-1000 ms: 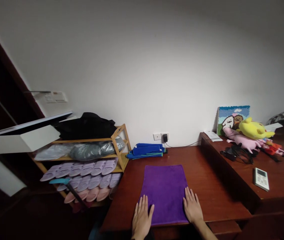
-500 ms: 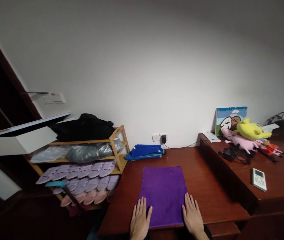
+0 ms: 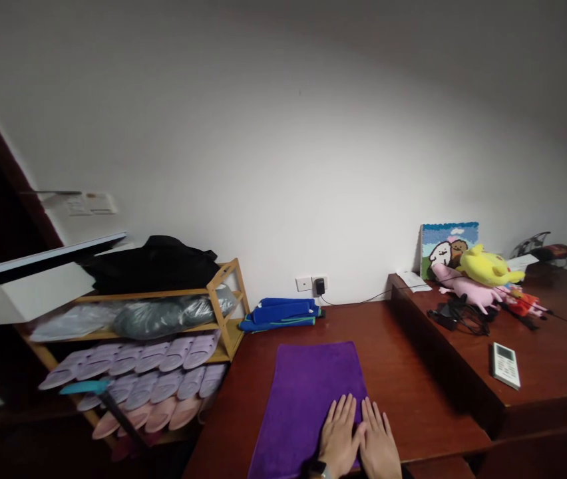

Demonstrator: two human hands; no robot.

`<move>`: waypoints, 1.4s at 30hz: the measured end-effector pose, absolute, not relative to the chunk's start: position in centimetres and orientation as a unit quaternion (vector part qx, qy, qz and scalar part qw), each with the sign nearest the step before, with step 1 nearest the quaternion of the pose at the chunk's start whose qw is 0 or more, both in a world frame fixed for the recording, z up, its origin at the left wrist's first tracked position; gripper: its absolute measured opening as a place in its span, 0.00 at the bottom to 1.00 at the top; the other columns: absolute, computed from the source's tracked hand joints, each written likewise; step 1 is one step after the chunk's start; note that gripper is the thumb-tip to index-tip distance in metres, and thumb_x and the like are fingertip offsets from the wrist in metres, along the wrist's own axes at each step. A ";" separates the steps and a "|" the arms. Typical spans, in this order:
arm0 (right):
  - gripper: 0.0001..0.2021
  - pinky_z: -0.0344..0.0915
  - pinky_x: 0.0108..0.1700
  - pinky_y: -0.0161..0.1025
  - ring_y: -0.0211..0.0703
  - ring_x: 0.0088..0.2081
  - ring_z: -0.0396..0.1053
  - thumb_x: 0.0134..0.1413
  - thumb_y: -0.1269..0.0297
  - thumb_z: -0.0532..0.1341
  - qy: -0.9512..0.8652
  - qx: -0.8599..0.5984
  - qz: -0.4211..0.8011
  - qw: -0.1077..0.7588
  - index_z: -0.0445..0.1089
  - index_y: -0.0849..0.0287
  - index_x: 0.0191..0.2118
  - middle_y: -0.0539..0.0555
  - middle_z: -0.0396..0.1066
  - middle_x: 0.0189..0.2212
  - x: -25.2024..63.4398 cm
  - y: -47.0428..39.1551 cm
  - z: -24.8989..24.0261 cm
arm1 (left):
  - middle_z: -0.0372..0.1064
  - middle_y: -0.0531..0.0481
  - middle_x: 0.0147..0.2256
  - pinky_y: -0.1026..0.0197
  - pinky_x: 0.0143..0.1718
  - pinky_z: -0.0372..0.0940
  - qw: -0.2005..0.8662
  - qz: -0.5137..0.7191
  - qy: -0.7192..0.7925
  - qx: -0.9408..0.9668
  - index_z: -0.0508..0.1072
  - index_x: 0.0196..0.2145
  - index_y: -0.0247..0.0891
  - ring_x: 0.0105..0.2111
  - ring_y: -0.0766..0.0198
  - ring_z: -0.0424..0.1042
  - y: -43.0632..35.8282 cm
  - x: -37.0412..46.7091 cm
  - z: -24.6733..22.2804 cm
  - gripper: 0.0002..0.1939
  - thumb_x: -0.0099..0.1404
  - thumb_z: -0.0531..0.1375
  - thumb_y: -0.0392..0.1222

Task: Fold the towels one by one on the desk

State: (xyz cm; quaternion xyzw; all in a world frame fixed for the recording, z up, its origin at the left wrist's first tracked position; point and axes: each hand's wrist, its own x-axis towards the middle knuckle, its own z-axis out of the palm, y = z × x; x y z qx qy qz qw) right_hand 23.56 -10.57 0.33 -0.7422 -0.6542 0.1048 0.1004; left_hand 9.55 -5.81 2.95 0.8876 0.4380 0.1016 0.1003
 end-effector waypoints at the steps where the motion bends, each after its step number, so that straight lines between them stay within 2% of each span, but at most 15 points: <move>1: 0.32 0.39 0.74 0.53 0.49 0.74 0.38 0.68 0.53 0.39 -0.652 -0.744 0.105 0.104 0.47 0.61 0.72 0.51 0.41 0.73 23.5 -10.5 0.3 | 0.44 0.54 0.72 0.46 0.72 0.45 0.093 0.099 0.457 0.879 0.44 0.73 0.46 0.72 0.57 0.44 -5.4 8.5 2.7 0.31 0.77 0.36 0.56; 6: 0.33 0.40 0.74 0.54 0.49 0.74 0.38 0.68 0.51 0.38 -0.646 -0.750 0.095 0.110 0.47 0.61 0.73 0.51 0.41 0.73 23.3 -10.5 0.4 | 0.45 0.48 0.72 0.42 0.71 0.47 0.047 0.078 0.575 0.813 0.49 0.72 0.41 0.72 0.52 0.46 -3.7 1.2 2.8 0.35 0.76 0.37 0.61; 11: 0.33 0.40 0.73 0.54 0.50 0.73 0.39 0.67 0.51 0.39 -0.649 -0.748 0.104 0.093 0.49 0.59 0.73 0.50 0.43 0.73 23.5 -10.6 0.0 | 0.45 0.48 0.72 0.42 0.71 0.48 0.021 0.094 0.590 0.802 0.50 0.72 0.41 0.71 0.52 0.47 -3.7 -1.8 2.6 0.34 0.76 0.37 0.60; 17: 0.34 0.42 0.72 0.57 0.51 0.73 0.40 0.67 0.47 0.35 -0.639 -0.752 0.110 0.120 0.46 0.53 0.73 0.47 0.43 0.73 23.6 -8.5 1.1 | 0.47 0.48 0.71 0.42 0.71 0.50 0.011 0.112 0.588 0.801 0.51 0.72 0.41 0.71 0.51 0.49 -3.7 -1.4 1.6 0.34 0.76 0.39 0.60; 22: 0.34 0.41 0.73 0.55 0.50 0.74 0.38 0.67 0.49 0.35 -0.639 -0.756 0.108 0.097 0.45 0.57 0.73 0.49 0.42 0.73 23.4 -4.0 2.2 | 0.46 0.49 0.72 0.41 0.70 0.50 0.012 0.122 0.583 0.803 0.47 0.72 0.43 0.71 0.50 0.49 -3.5 -1.8 1.0 0.33 0.76 0.39 0.58; 27: 0.34 0.39 0.73 0.54 0.50 0.74 0.39 0.67 0.52 0.37 -0.639 -0.760 0.090 0.080 0.46 0.61 0.73 0.52 0.42 0.74 23.6 -2.0 1.1 | 0.45 0.51 0.72 0.42 0.71 0.50 0.005 0.118 0.580 0.806 0.44 0.72 0.44 0.71 0.52 0.48 -3.4 -1.9 0.4 0.32 0.77 0.40 0.58; 34: 0.34 0.37 0.73 0.53 0.49 0.74 0.37 0.68 0.51 0.37 -0.634 -0.762 0.104 0.082 0.43 0.63 0.73 0.51 0.40 0.74 23.6 -2.3 1.5 | 0.46 0.50 0.72 0.41 0.70 0.50 0.010 0.106 0.585 0.804 0.47 0.72 0.43 0.71 0.51 0.49 -3.3 -2.0 0.8 0.32 0.77 0.39 0.59; 37: 0.34 0.37 0.73 0.53 0.50 0.74 0.37 0.68 0.52 0.37 -0.636 -0.760 0.102 0.086 0.43 0.62 0.73 0.51 0.40 0.74 23.5 -2.3 1.7 | 0.44 0.49 0.72 0.40 0.71 0.49 0.013 0.115 0.572 0.812 0.46 0.72 0.42 0.71 0.50 0.48 -2.8 -0.5 1.3 0.32 0.77 0.39 0.58; 42: 0.33 0.38 0.73 0.55 0.51 0.74 0.37 0.68 0.53 0.38 -0.647 -0.751 0.095 0.091 0.46 0.60 0.73 0.52 0.40 0.74 23.8 -2.4 1.3 | 0.43 0.53 0.73 0.46 0.71 0.48 0.057 0.132 0.471 0.871 0.40 0.73 0.46 0.72 0.56 0.46 -1.8 6.0 2.2 0.30 0.78 0.37 0.53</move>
